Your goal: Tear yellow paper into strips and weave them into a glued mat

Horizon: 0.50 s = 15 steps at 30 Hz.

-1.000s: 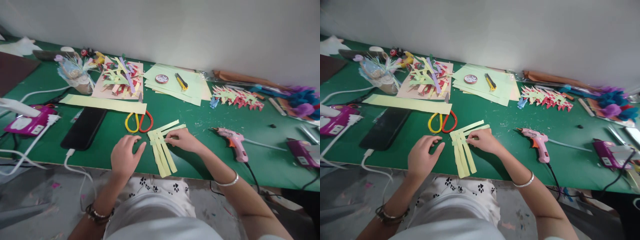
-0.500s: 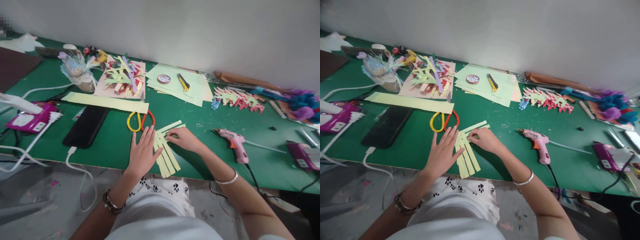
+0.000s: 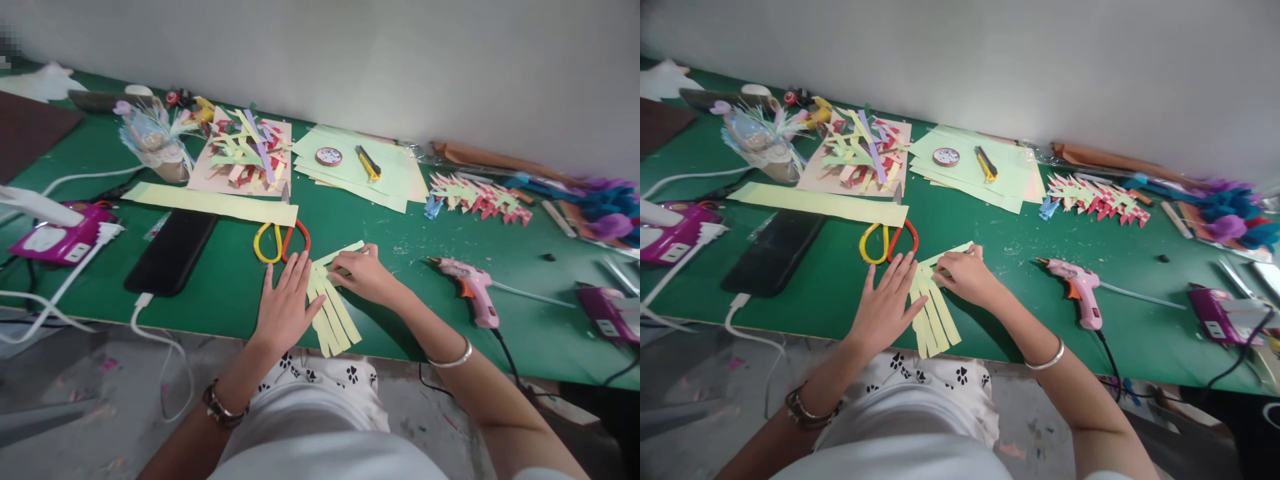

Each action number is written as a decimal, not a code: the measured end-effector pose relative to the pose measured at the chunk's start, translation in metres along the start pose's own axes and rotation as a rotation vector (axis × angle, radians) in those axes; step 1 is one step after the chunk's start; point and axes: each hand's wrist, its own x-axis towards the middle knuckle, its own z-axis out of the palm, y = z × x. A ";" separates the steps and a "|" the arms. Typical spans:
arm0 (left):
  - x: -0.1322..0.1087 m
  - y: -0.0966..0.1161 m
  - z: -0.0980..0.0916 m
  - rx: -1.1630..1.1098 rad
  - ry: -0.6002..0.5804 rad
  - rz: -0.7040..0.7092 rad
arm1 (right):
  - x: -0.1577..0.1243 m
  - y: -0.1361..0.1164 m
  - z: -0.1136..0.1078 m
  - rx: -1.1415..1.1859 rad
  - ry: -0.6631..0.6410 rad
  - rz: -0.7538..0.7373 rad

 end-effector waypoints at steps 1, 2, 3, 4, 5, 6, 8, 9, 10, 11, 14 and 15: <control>-0.001 -0.003 -0.001 -0.010 0.000 0.016 | -0.002 0.000 -0.002 0.007 -0.004 -0.007; -0.001 -0.006 -0.002 -0.022 -0.002 0.037 | -0.005 0.000 -0.004 0.003 -0.005 -0.016; -0.002 -0.010 -0.003 -0.037 -0.006 0.060 | -0.009 0.000 -0.006 -0.010 -0.006 -0.028; -0.003 -0.014 -0.004 -0.056 -0.013 0.081 | -0.013 -0.001 -0.007 -0.031 -0.004 -0.042; -0.004 -0.017 -0.006 -0.079 -0.017 0.098 | -0.016 -0.001 -0.009 -0.056 0.000 -0.051; -0.005 -0.020 -0.008 -0.104 -0.015 0.107 | -0.020 -0.001 -0.010 -0.081 0.004 -0.054; -0.006 -0.021 -0.011 -0.160 0.012 0.106 | -0.027 -0.001 -0.010 -0.117 0.011 -0.035; -0.006 -0.020 -0.012 -0.185 0.034 0.094 | -0.029 -0.001 -0.009 -0.124 0.012 -0.019; -0.006 -0.018 -0.012 -0.203 0.057 0.080 | -0.030 -0.001 -0.008 -0.123 0.011 -0.005; -0.005 -0.015 -0.012 -0.212 0.077 0.064 | -0.031 -0.002 -0.006 -0.116 0.009 0.005; -0.002 -0.005 -0.008 -0.172 0.085 0.024 | -0.030 -0.002 -0.003 -0.082 -0.015 0.029; -0.002 -0.003 -0.006 -0.147 0.077 0.014 | -0.029 -0.003 -0.003 -0.063 -0.026 0.040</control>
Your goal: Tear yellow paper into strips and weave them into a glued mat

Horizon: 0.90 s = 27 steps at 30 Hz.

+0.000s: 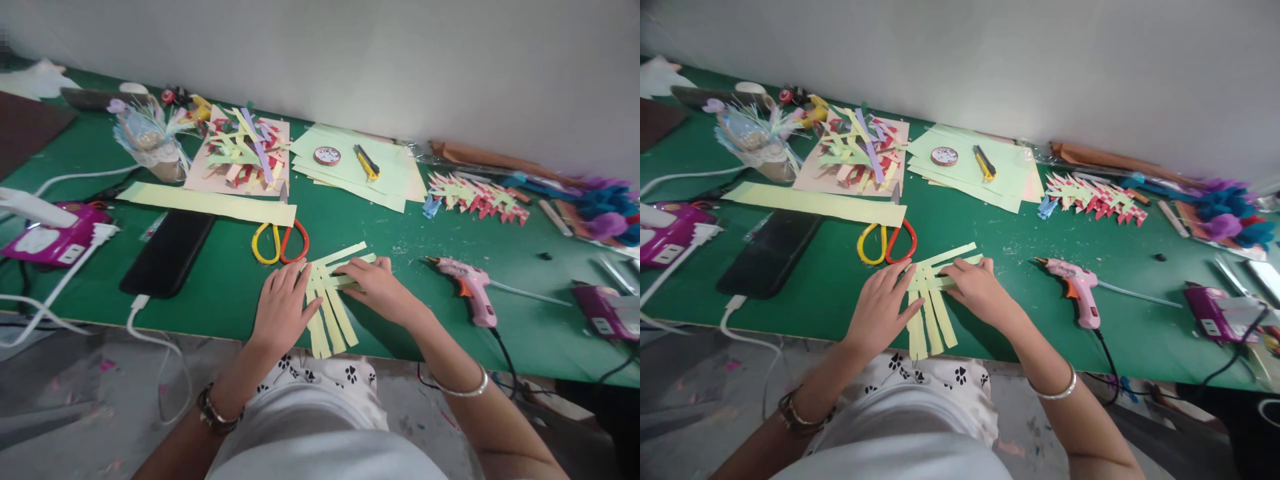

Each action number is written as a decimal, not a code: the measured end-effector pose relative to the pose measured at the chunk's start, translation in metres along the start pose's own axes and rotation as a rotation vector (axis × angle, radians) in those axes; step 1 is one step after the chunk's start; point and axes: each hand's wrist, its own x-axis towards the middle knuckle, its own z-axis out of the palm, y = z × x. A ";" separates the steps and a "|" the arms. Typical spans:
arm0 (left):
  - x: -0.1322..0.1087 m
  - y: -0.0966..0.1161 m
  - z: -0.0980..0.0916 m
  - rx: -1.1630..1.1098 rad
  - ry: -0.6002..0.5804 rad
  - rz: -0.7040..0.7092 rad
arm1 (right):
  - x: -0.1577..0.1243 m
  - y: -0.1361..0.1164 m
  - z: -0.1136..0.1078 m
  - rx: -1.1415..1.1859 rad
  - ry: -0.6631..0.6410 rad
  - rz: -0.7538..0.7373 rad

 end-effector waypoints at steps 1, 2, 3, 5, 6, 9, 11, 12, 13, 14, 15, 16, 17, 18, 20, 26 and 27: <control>0.000 0.001 0.002 0.024 -0.009 -0.010 | 0.001 0.000 0.000 0.024 -0.016 0.012; 0.000 0.002 0.003 0.045 -0.019 -0.018 | 0.001 0.000 -0.001 0.052 -0.036 0.031; 0.000 0.002 0.003 0.060 -0.027 -0.025 | 0.002 0.000 -0.003 0.079 -0.055 0.054; 0.000 0.002 0.003 0.078 -0.044 -0.030 | 0.002 0.002 -0.005 0.125 -0.082 0.104; 0.000 0.002 0.003 0.082 -0.053 -0.029 | 0.002 0.003 -0.007 0.148 -0.091 0.125; 0.000 0.001 0.002 0.076 -0.065 -0.022 | 0.002 0.009 -0.010 0.245 -0.099 0.152; 0.000 0.000 0.002 0.064 -0.060 -0.016 | 0.004 0.012 -0.011 0.308 -0.095 0.158; 0.000 -0.001 0.003 0.059 -0.058 -0.013 | 0.005 0.014 -0.011 0.335 -0.089 0.160; 0.000 -0.001 0.003 0.054 -0.056 -0.010 | 0.006 0.015 -0.012 0.365 -0.083 0.162; 0.000 -0.002 0.003 0.051 -0.056 -0.006 | 0.008 0.016 -0.011 0.401 -0.082 0.165; 0.000 -0.003 0.004 0.049 -0.057 -0.003 | 0.009 0.018 -0.011 0.446 -0.082 0.168; 0.000 -0.004 0.004 0.047 -0.056 -0.001 | 0.010 0.019 -0.010 0.496 -0.085 0.171; 0.000 -0.004 0.004 0.045 -0.054 0.001 | 0.011 0.020 -0.010 0.551 -0.085 0.176; 0.000 -0.005 0.005 0.042 -0.052 0.003 | 0.013 0.022 -0.009 0.607 -0.086 0.182; 0.000 -0.005 0.005 0.037 -0.052 0.006 | 0.015 0.024 -0.009 0.694 -0.089 0.183; 0.000 -0.005 0.004 0.039 -0.026 0.036 | 0.021 0.027 -0.008 0.708 -0.092 0.128; -0.002 -0.006 0.003 0.033 -0.010 0.045 | 0.022 0.028 -0.007 0.681 -0.077 0.104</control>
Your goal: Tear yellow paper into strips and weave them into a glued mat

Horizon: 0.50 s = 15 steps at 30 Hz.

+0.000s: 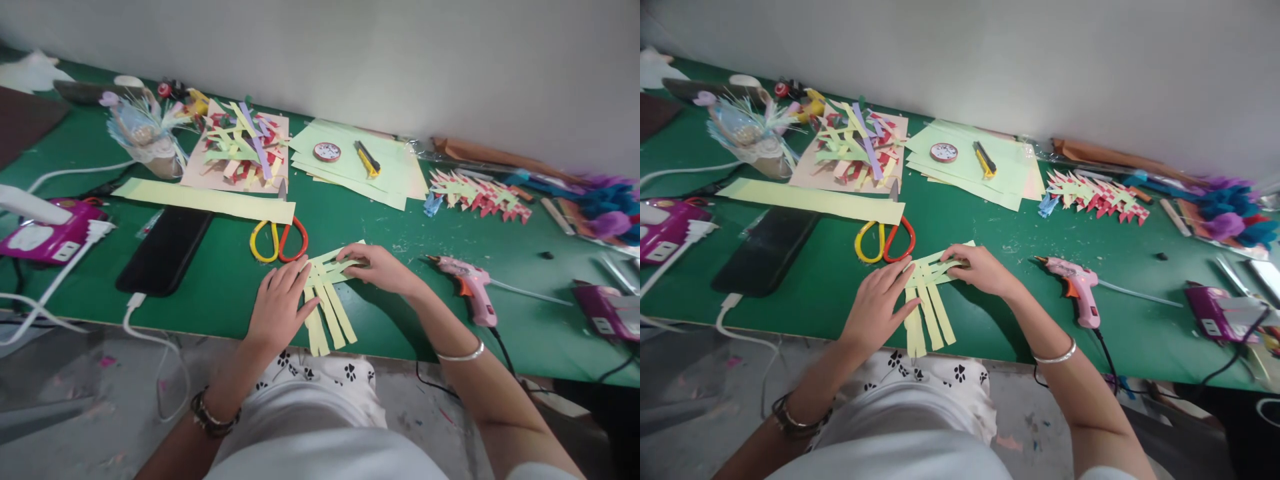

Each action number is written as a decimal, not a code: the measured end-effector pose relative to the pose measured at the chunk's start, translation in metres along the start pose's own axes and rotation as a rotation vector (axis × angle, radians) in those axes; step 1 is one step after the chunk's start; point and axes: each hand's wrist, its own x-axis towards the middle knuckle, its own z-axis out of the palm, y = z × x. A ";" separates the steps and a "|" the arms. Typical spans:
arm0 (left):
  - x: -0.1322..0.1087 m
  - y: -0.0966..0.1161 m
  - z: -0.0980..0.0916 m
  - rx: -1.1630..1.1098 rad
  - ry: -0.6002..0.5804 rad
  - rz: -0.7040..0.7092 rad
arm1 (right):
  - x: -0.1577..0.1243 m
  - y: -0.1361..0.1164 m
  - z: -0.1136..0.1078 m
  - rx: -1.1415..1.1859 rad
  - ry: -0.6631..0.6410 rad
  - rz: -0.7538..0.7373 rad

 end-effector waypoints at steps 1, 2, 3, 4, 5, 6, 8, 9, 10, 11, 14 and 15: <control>-0.002 -0.002 -0.001 -0.006 0.012 0.011 | 0.001 0.001 0.000 -0.034 0.005 -0.031; -0.004 -0.004 -0.002 -0.013 0.018 0.024 | 0.003 0.002 0.001 -0.071 0.004 -0.062; -0.007 -0.007 -0.003 -0.019 0.015 0.044 | 0.004 0.003 0.001 -0.105 -0.001 -0.085; -0.009 -0.010 -0.004 -0.024 -0.001 0.075 | 0.005 0.004 0.001 -0.131 -0.008 -0.102; -0.012 -0.014 -0.005 -0.030 -0.026 0.114 | 0.006 0.005 0.000 -0.158 -0.015 -0.118; -0.014 -0.017 -0.005 -0.035 -0.053 0.154 | 0.007 0.005 0.000 -0.189 -0.016 -0.134; -0.017 -0.024 -0.007 -0.042 -0.102 0.225 | 0.008 0.004 0.000 -0.270 -0.009 -0.162; -0.018 -0.027 -0.008 -0.042 -0.121 0.252 | 0.009 0.004 -0.001 -0.314 -0.008 -0.177; -0.019 -0.030 -0.009 -0.042 -0.136 0.276 | 0.009 0.003 -0.001 -0.355 -0.011 -0.194; -0.019 -0.033 -0.010 -0.041 -0.148 0.299 | 0.010 0.002 -0.001 -0.388 -0.013 -0.211; -0.018 -0.039 -0.013 -0.038 -0.180 0.354 | 0.013 0.002 -0.001 -0.443 -0.028 -0.263; -0.018 -0.041 -0.014 -0.037 -0.186 0.366 | 0.014 0.003 -0.001 -0.455 -0.032 -0.276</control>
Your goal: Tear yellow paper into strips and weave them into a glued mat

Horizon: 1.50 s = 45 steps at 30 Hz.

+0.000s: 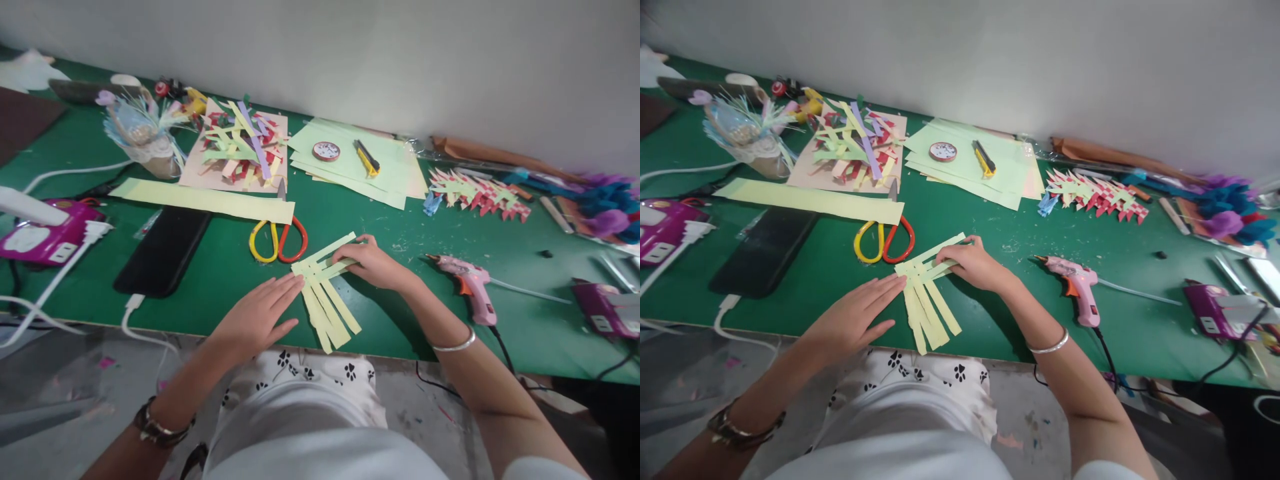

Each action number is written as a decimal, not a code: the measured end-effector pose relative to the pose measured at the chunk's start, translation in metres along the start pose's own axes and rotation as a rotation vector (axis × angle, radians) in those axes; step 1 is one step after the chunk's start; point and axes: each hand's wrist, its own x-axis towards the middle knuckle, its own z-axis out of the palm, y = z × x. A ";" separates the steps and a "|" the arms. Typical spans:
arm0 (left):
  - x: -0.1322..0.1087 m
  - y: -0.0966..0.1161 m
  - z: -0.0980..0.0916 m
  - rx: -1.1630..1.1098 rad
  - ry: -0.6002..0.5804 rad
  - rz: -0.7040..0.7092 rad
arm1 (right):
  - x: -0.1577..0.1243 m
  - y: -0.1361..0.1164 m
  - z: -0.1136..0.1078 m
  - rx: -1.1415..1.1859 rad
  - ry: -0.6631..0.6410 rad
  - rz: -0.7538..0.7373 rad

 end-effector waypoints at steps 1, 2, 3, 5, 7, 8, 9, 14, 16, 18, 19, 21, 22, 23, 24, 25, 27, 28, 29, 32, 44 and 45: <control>-0.001 -0.001 0.000 0.003 -0.005 0.007 | 0.001 0.001 0.000 -0.012 -0.005 -0.012; -0.001 -0.003 0.000 0.007 -0.008 0.014 | 0.003 0.002 0.000 -0.024 -0.009 -0.022; -0.001 -0.003 0.000 0.012 -0.009 0.018 | 0.004 0.004 0.001 -0.032 -0.013 -0.031; -0.002 -0.005 0.001 0.024 -0.008 0.024 | 0.006 0.006 0.001 -0.029 -0.011 -0.043; -0.002 -0.005 0.001 0.036 -0.004 0.033 | 0.008 0.007 0.003 -0.015 -0.005 -0.043; -0.002 -0.005 0.001 0.041 -0.001 0.039 | 0.009 0.007 0.003 -0.013 0.005 -0.033; -0.001 -0.005 0.001 0.044 0.004 0.046 | 0.009 0.007 0.004 -0.018 0.017 -0.015; -0.002 -0.005 0.001 0.046 0.032 0.067 | 0.003 0.008 0.001 0.036 0.026 0.039; -0.002 -0.006 0.001 0.045 0.028 0.058 | -0.002 0.008 -0.003 0.073 -0.007 0.050; -0.002 -0.006 0.001 0.045 0.016 0.048 | -0.007 0.007 -0.007 0.107 -0.027 0.080; -0.002 -0.006 0.001 0.046 0.008 0.046 | -0.008 0.006 -0.009 0.134 -0.024 0.099; -0.002 -0.007 0.001 0.049 -0.002 0.045 | -0.009 0.006 -0.010 0.195 0.014 0.139; -0.002 -0.007 0.000 0.051 -0.003 0.045 | -0.009 0.006 -0.010 0.221 0.046 0.160; -0.002 -0.007 0.000 0.051 0.000 0.042 | -0.008 0.006 -0.009 0.246 0.080 0.177; -0.001 -0.007 0.000 0.051 0.004 0.040 | -0.006 0.006 -0.009 0.272 0.113 0.192; -0.001 -0.006 0.000 0.050 0.007 0.038 | -0.005 0.006 -0.008 0.305 0.143 0.206; -0.001 -0.006 0.000 0.045 0.008 0.036 | -0.003 0.005 -0.008 0.416 0.182 0.255; -0.001 -0.006 0.000 0.042 0.007 0.036 | -0.002 0.004 -0.007 0.488 0.195 0.297; -0.001 -0.006 0.000 0.039 0.001 0.035 | -0.001 0.003 -0.007 0.559 0.206 0.348; -0.002 -0.005 0.000 0.036 -0.009 0.029 | -0.001 0.000 -0.007 0.706 0.244 0.474; -0.001 -0.005 0.000 0.039 0.004 0.034 | -0.007 -0.009 0.016 0.543 0.371 0.502; -0.001 -0.005 0.000 0.042 0.011 0.034 | -0.008 -0.009 0.017 0.473 0.361 0.504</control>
